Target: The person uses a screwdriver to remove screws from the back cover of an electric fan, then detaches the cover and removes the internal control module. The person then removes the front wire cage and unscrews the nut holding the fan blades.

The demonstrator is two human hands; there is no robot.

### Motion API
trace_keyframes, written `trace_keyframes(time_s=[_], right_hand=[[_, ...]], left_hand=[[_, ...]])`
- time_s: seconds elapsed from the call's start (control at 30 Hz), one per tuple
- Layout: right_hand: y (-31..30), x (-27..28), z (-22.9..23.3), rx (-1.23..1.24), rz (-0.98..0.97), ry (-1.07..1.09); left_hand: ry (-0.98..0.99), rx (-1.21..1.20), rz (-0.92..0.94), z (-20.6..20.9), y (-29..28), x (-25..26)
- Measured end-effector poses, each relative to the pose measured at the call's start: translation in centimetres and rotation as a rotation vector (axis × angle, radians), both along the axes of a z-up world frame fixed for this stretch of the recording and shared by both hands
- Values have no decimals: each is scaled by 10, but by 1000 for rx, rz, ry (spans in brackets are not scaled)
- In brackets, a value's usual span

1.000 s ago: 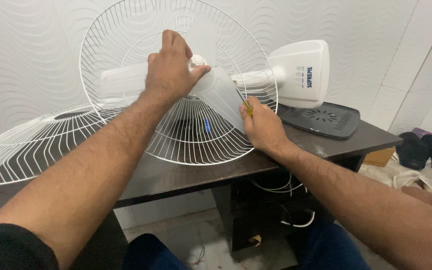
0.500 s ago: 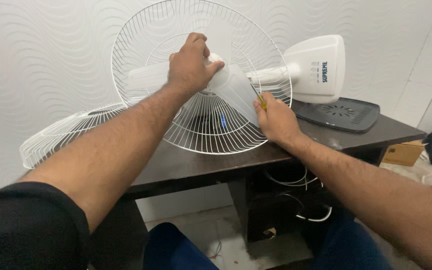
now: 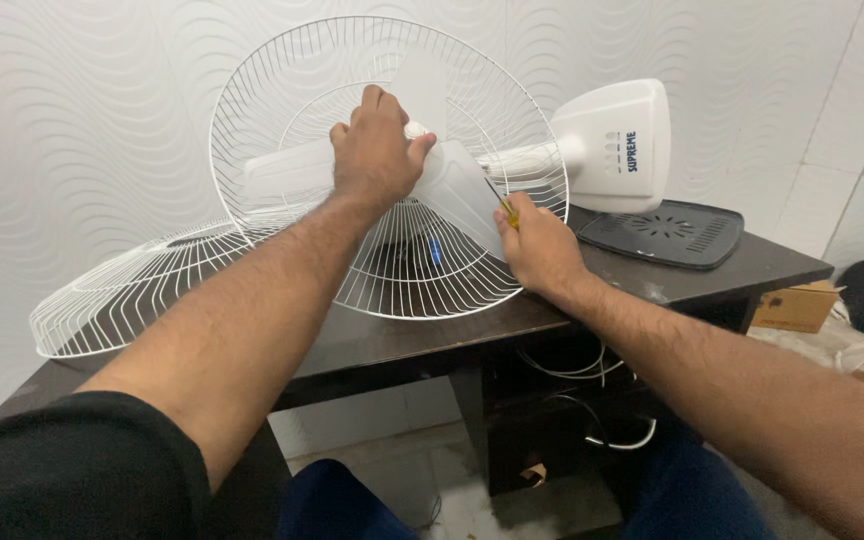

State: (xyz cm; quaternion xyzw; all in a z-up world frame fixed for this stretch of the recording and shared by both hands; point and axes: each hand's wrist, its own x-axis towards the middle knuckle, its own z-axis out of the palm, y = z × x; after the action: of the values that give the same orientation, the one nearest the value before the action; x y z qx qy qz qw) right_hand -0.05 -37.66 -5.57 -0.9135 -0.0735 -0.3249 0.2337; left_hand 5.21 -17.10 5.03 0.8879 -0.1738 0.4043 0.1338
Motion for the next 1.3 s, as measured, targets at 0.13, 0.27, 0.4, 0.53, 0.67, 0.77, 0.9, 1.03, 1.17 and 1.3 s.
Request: trace_keyframes(time_s=[0.13, 0.27, 0.4, 0.53, 0.67, 0.77, 0.9, 1.03, 1.17, 1.3], right_hand=[[0, 0, -2, -26, 15, -80], [-1, 1, -2, -6, 14, -31], [0, 1, -1, 4, 17, -20], [-1, -2, -2, 1, 30, -57], [0, -4, -1, -6, 39, -85], [0, -5, 0, -6, 28, -27], [2, -4, 0, -10, 26, -7], [1, -2, 0, -12, 8, -14], [-1, -1, -3, -23, 31, -52], [1, 0, -5, -15, 44, -82]], left_hand=[[-10, -66, -59, 3, 3, -4], [51, -137, -116, 9, 11, -3], [-23, -78, -152, 7, 11, 2], [-44, -39, -173, 4, 11, 9], [-20, 37, -142, 9, 15, 15], [-230, 362, 84, 25, 11, 17], [174, 640, 324, 44, -2, 16], [91, 629, 229, 38, -6, 19], [-12, 680, 199, 32, -1, 26], [17, 706, 191, 33, 2, 29]])
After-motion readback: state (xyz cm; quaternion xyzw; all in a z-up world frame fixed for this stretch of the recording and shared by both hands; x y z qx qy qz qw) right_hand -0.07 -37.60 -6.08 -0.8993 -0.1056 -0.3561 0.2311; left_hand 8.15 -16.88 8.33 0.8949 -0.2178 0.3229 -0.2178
